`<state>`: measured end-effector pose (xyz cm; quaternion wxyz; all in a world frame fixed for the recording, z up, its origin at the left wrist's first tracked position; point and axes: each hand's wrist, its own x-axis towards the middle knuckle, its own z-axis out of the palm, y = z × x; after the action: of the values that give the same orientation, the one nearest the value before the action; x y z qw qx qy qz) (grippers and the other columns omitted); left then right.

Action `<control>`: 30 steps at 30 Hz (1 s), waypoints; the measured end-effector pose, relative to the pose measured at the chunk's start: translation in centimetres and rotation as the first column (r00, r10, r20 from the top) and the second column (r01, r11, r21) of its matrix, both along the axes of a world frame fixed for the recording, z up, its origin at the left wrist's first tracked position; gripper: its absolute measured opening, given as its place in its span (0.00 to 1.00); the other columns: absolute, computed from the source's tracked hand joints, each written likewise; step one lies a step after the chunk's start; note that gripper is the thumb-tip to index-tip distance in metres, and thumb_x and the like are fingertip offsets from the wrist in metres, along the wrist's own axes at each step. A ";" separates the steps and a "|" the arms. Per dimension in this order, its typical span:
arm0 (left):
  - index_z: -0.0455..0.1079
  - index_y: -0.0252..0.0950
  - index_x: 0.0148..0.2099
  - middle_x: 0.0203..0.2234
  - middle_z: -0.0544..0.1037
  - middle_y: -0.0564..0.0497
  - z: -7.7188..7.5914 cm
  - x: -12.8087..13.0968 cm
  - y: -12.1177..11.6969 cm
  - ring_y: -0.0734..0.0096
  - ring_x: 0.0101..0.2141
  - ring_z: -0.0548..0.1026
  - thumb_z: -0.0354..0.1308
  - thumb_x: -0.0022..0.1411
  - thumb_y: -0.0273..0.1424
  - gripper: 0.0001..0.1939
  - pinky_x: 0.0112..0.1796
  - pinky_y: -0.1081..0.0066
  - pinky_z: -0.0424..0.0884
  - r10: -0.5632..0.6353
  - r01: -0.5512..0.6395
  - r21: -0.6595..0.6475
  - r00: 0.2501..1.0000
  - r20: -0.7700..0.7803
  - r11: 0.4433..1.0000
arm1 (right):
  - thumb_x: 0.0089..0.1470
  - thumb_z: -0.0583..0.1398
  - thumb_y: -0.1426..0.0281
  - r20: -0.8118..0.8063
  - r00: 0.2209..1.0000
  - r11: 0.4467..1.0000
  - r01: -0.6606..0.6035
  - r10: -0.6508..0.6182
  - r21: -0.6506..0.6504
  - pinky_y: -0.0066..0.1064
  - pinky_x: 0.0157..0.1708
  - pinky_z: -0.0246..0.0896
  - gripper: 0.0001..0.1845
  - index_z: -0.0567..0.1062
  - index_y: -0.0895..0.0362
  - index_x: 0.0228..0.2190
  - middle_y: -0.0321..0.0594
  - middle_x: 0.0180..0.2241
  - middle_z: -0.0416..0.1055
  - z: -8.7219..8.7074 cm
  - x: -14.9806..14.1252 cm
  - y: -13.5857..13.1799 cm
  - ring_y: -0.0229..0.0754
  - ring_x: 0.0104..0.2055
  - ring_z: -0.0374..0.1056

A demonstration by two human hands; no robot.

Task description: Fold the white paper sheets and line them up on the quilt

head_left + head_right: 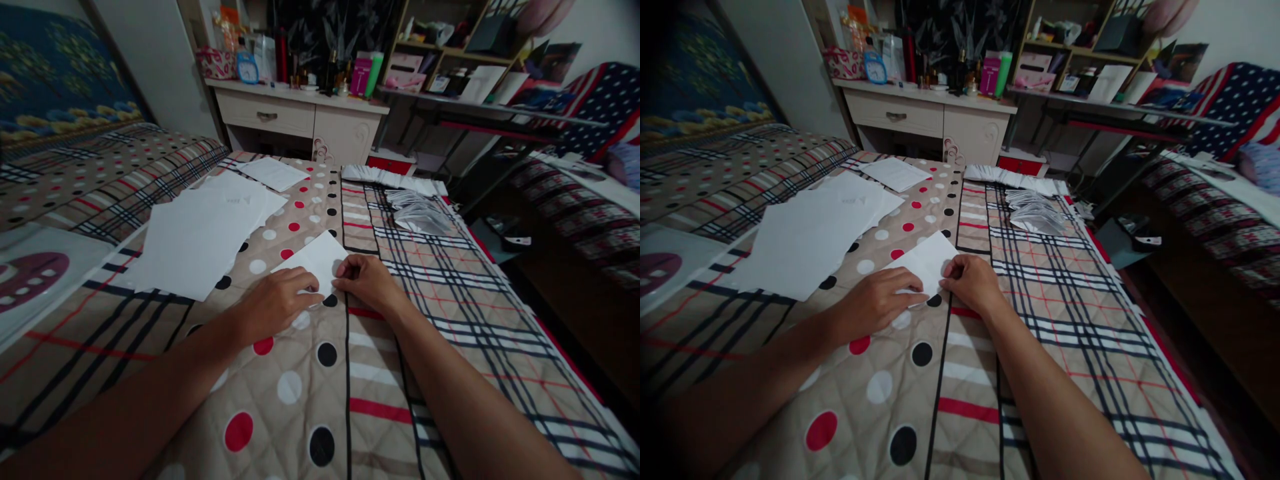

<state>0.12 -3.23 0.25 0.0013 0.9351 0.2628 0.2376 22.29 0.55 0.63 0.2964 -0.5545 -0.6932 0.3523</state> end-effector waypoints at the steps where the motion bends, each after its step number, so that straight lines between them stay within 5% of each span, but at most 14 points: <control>1: 0.74 0.36 0.45 0.39 0.76 0.47 0.0 0.0 0.0 0.67 0.39 0.71 0.50 0.66 0.25 0.11 0.38 0.66 0.69 -0.003 0.003 -0.003 1.000 0.004 1.000 | 0.37 0.68 0.73 0.007 1.000 1.000 -0.007 0.007 -0.005 0.25 0.22 0.54 0.06 0.76 0.55 0.22 0.33 0.20 0.71 0.0 0.0 0.0 0.34 0.22 0.62; 20: 0.75 0.36 0.37 0.33 0.76 0.50 -0.2 0.4 0.1 0.69 0.35 0.72 0.59 0.63 0.31 0.05 0.37 0.69 0.67 0.110 -0.091 -0.158 0.987 0.120 0.983 | 0.38 0.64 0.76 0.023 0.998 0.996 -0.062 0.063 -0.061 0.25 0.22 0.53 0.05 0.74 0.56 0.23 0.32 0.20 0.69 0.3 0.2 0.2 0.34 0.21 0.61; 26: 0.74 0.36 0.34 0.30 0.76 0.50 -0.6 0.9 0.1 0.69 0.34 0.72 0.58 0.64 0.31 0.07 0.36 0.69 0.67 0.243 -0.204 -0.218 0.955 0.168 0.954 | 0.37 0.64 0.76 0.005 0.999 0.997 -0.051 0.051 -0.051 0.25 0.21 0.51 0.05 0.74 0.56 0.22 0.32 0.19 0.69 -0.1 0.3 0.3 0.34 0.21 0.61; 30: 0.74 0.37 0.32 0.32 0.75 0.52 -0.7 0.9 0.2 0.71 0.32 0.72 0.63 0.59 0.34 0.06 0.34 0.70 0.67 0.389 -0.308 -0.357 0.904 0.180 0.882 | 0.37 0.64 0.76 0.023 0.999 0.998 -0.044 0.045 -0.051 0.26 0.21 0.50 0.05 0.75 0.55 0.22 0.32 0.19 0.69 -0.1 0.3 0.4 0.34 0.21 0.62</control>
<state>1.02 -3.07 -0.49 0.1425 0.8223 0.4606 0.3023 22.62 0.93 0.48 0.2660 -0.5503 -0.6999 0.3695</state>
